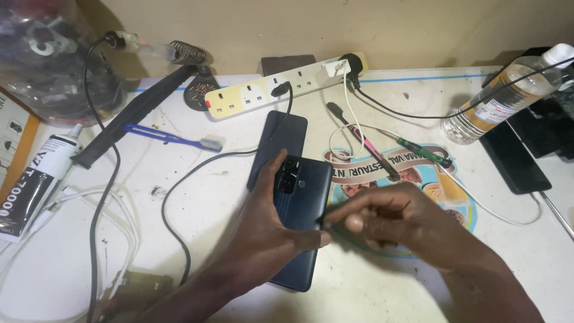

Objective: Using a prying tool to remove the back cover of a smartphone for repair.

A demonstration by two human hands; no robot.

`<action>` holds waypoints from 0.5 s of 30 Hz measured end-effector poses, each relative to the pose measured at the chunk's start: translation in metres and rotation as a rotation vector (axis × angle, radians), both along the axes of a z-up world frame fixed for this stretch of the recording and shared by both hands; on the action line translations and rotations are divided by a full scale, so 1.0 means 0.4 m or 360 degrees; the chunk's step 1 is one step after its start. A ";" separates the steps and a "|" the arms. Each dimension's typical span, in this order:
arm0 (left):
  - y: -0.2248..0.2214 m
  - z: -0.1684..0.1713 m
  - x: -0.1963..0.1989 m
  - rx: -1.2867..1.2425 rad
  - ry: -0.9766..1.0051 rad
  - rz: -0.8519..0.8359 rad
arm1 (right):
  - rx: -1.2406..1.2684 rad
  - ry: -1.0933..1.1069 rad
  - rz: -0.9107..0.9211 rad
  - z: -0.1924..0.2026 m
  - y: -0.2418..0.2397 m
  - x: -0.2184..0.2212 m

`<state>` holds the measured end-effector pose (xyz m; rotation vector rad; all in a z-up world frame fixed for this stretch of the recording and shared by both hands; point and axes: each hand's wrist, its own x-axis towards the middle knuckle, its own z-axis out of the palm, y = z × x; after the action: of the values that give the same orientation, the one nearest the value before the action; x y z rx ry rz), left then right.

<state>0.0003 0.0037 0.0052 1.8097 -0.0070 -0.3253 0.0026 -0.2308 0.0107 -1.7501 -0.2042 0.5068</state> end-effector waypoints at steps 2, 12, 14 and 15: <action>-0.007 0.012 -0.003 0.0003 0.0084 0.0070 | -0.0107 -0.0022 -0.0310 0.004 -0.003 0.032; -0.033 -0.018 -0.008 -0.0442 0.0145 0.0300 | -0.0689 -0.0260 -0.0745 -0.024 0.015 0.082; -0.032 -0.016 -0.008 -0.0458 0.0165 0.0296 | -0.0723 -0.0290 -0.0726 -0.023 0.033 0.090; -0.033 -0.015 -0.008 -0.0474 0.0187 0.0293 | -0.0757 -0.0318 -0.0707 -0.023 0.041 0.093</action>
<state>-0.0029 -0.0093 -0.0009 1.4820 0.1834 -0.2824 0.0398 -0.2143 0.0016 -2.2313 0.1823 0.0510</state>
